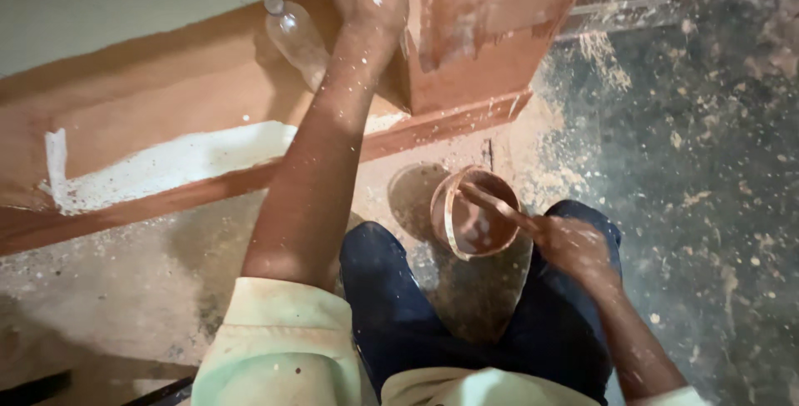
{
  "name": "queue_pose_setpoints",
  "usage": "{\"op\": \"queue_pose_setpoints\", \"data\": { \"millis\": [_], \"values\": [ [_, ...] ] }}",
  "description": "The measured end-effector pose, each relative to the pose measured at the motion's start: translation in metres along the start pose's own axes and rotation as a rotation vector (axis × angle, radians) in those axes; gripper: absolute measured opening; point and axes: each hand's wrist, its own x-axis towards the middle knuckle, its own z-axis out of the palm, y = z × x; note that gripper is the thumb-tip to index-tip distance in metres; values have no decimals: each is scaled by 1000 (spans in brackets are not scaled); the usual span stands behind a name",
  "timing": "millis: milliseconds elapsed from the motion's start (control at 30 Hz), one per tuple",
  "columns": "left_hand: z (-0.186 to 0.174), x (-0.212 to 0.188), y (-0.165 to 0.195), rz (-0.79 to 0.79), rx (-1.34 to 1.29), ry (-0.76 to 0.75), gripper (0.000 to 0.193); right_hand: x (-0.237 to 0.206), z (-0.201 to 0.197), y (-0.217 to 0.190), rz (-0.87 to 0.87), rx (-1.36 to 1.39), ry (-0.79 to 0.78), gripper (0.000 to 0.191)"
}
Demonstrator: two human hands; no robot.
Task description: The person paints the side and edge of a concrete stair using a paintbrush and a bucket of brown paint. They repeatedly dip the brush into the bucket and apply paint to the stair riser and tread edge.
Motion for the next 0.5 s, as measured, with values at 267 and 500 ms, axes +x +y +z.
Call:
{"op": "queue_pose_setpoints", "data": {
  "millis": [267, 500],
  "values": [
    [-22, 6, 18, 34, 233, -172, 17, -38, 51, 6, 113, 141, 145, 27],
    [-31, 8, 25, 13, 293, -247, 17, -37, 63, 10, 231, 276, 57, 29]
  ]
}}
